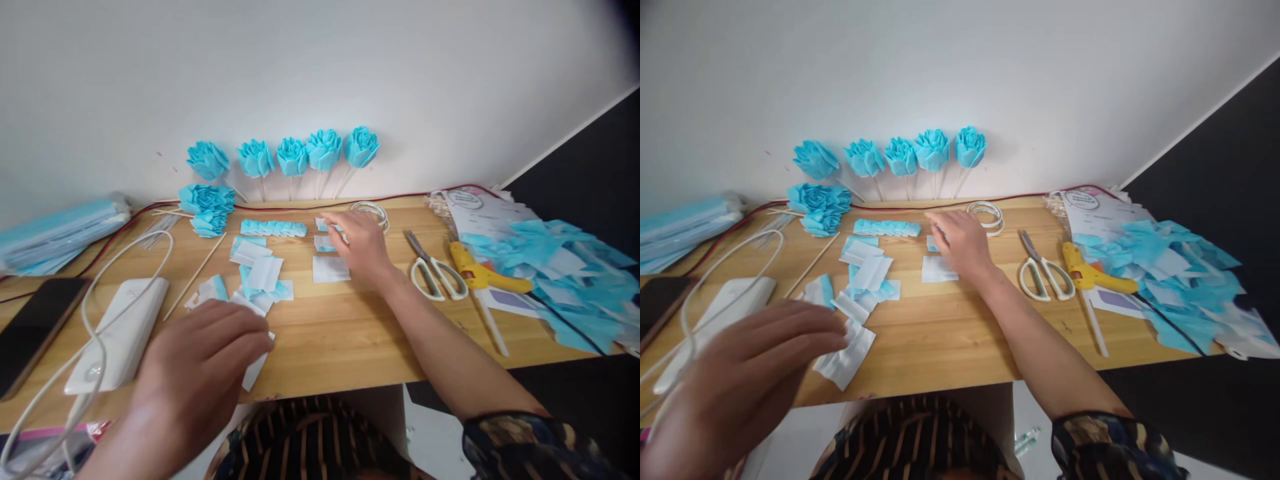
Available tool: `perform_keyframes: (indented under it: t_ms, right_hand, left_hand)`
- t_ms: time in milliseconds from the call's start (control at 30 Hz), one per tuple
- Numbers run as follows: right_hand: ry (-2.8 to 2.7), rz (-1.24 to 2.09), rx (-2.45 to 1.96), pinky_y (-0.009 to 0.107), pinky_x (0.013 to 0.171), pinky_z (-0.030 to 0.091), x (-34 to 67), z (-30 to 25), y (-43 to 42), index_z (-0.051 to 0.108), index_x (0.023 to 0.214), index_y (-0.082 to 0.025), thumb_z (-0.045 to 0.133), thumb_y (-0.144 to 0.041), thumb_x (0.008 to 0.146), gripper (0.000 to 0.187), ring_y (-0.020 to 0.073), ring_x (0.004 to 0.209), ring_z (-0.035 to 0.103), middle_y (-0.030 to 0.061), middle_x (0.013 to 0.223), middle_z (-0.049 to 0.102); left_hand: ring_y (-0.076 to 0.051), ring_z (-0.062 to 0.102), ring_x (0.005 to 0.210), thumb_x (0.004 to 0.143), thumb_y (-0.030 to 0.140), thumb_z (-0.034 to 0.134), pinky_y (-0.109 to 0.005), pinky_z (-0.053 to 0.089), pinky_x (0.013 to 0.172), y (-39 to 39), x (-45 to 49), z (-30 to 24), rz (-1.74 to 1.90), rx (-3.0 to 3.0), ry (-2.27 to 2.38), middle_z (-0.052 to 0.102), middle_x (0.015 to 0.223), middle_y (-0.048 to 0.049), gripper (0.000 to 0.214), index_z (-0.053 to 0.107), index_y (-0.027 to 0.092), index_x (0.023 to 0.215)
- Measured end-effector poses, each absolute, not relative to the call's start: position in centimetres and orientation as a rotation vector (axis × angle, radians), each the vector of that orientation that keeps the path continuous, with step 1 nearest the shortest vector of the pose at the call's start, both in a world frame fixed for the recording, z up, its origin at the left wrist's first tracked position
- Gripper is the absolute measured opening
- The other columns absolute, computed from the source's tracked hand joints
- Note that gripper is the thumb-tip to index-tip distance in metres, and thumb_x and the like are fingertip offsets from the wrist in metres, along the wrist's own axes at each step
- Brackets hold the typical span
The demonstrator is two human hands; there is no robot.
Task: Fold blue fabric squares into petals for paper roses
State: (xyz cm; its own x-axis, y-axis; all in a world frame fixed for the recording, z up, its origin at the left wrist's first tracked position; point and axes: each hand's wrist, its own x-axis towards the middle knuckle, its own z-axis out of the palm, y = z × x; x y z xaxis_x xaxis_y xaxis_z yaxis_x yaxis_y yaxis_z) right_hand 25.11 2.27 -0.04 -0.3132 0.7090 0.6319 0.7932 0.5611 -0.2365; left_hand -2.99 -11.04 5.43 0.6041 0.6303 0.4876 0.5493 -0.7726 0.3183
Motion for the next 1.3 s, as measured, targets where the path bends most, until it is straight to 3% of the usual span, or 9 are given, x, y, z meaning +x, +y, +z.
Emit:
perform_keyframes:
  t_ms: [100, 300, 467, 600, 700, 800, 933, 1067, 1300]
  right_hand:
    - [-2.257, -0.16, -1.098, 0.038, 0.081, 0.039, 23.4, 0.4, 2.2, 0.069, 0.11, -0.02, 0.044, -0.022, 0.098, 0.028, 0.023, 0.094, 0.063, 0.0067, 0.098, 0.074]
    - [-2.663, -0.061, -0.787, 0.036, 0.079, 0.034, 20.0, 0.5, 1.8, 0.067, 0.112, -0.021, 0.053, -0.015, 0.094, 0.023, 0.0229, 0.103, 0.056, 0.0066, 0.11, 0.071]
    - [-2.729, 0.018, -0.745, 0.036, 0.081, 0.035, 18.3, -1.1, 2.2, 0.069, 0.099, -0.019, 0.052, -0.013, 0.093, 0.019, 0.0243, 0.107, 0.055, 0.0077, 0.108, 0.07]
    - [-2.511, 0.518, -0.787, 0.033, 0.082, 0.039, 18.5, -0.6, 2.7, 0.067, 0.088, -0.018, 0.058, -0.014, 0.088, 0.01, 0.0205, 0.098, 0.06, 0.006, 0.1, 0.072]
    - [-2.14, 0.963, -0.912, 0.029, 0.077, 0.042, 19.6, 0.9, 2.4, 0.065, 0.086, -0.018, 0.059, -0.023, 0.087, 0.008, 0.0159, 0.084, 0.061, 0.0014, 0.089, 0.07]
    - [-1.817, 1.268, -0.974, 0.026, 0.066, 0.039, 20.5, 2.0, 1.5, 0.063, 0.081, -0.018, 0.062, -0.036, 0.085, 0.018, 0.0121, 0.067, 0.054, -0.003, 0.072, 0.062]
    - [-1.511, 1.486, -0.906, 0.027, 0.071, 0.041, 21.0, 2.5, 0.6, 0.063, 0.079, -0.019, 0.068, -0.038, 0.08, 0.02, 0.0112, 0.069, 0.055, -0.0031, 0.072, 0.061]
    - [-1.37, 1.546, -0.854, 0.026, 0.072, 0.043, 21.4, 1.8, 0.4, 0.065, 0.079, -0.019, 0.072, -0.038, 0.077, 0.021, 0.0108, 0.07, 0.055, -0.0032, 0.074, 0.061]
    - [-1.248, 1.536, -0.852, 0.025, 0.069, 0.044, 22.2, -0.2, 0.6, 0.065, 0.076, -0.019, 0.074, -0.037, 0.076, 0.02, 0.0099, 0.065, 0.053, -0.0045, 0.068, 0.059]
  left_hand:
    - [-0.023, 0.069, 0.084, 0.082, -0.001, 0.043, -0.037, 0.056, 0.069, -8.5, -1.8, 3.8, 0.831, 2.8, 0.988, 0.075, 0.092, -0.0069, 0.031, 0.066, 0.02, 0.085]
    - [-0.03, 0.068, 0.1, 0.079, -0.001, 0.044, -0.048, 0.055, 0.083, -7.0, -3.8, 0.6, 0.639, 2.749, 1.27, 0.073, 0.11, -0.0113, 0.035, 0.071, 0.018, 0.091]
    - [-0.031, 0.065, 0.109, 0.076, -0.002, 0.043, -0.049, 0.054, 0.088, -6.2, -3.9, -0.5, 0.558, 2.71, 1.349, 0.067, 0.123, -0.0144, 0.039, 0.071, 0.015, 0.097]
    - [-0.031, 0.064, 0.111, 0.081, 0.002, 0.041, -0.049, 0.052, 0.092, -5.9, -3.9, -0.3, 0.605, 2.539, 1.413, 0.066, 0.124, -0.0141, 0.038, 0.071, 0.017, 0.099]
    - [-0.028, 0.062, 0.115, 0.088, 0.011, 0.044, -0.047, 0.048, 0.098, -5.7, -3.9, 0.6, 0.96, 2.14, 1.387, 0.067, 0.119, -0.0105, 0.026, 0.067, 0.019, 0.098]
    - [-0.025, 0.062, 0.112, 0.092, 0.025, 0.053, -0.043, 0.047, 0.099, -4.7, -3.1, 1.5, 1.284, 1.646, 1.215, 0.067, 0.115, -0.0087, 0.016, 0.061, 0.019, 0.105]
    - [-0.026, 0.058, 0.118, 0.086, 0.039, 0.067, -0.043, 0.043, 0.1, -2.7, -0.8, 2.1, 1.185, 1.291, 0.98, 0.061, 0.129, -0.0117, 0.058, 0.044, 0.023, 0.136]
    - [-0.023, 0.062, 0.102, 0.076, 0.034, 0.077, -0.04, 0.043, 0.092, -1.0, 1.8, 2.3, 1.039, 1.101, 0.873, 0.066, 0.107, -0.0078, 0.075, 0.041, 0.021, 0.141]
    - [-0.012, 0.059, 0.072, 0.069, 0.017, 0.077, -0.027, 0.043, 0.071, 0.6, 3.2, 1.9, 1.084, 0.936, 0.803, 0.06, 0.076, 0.0031, 0.063, 0.052, 0.018, 0.126]
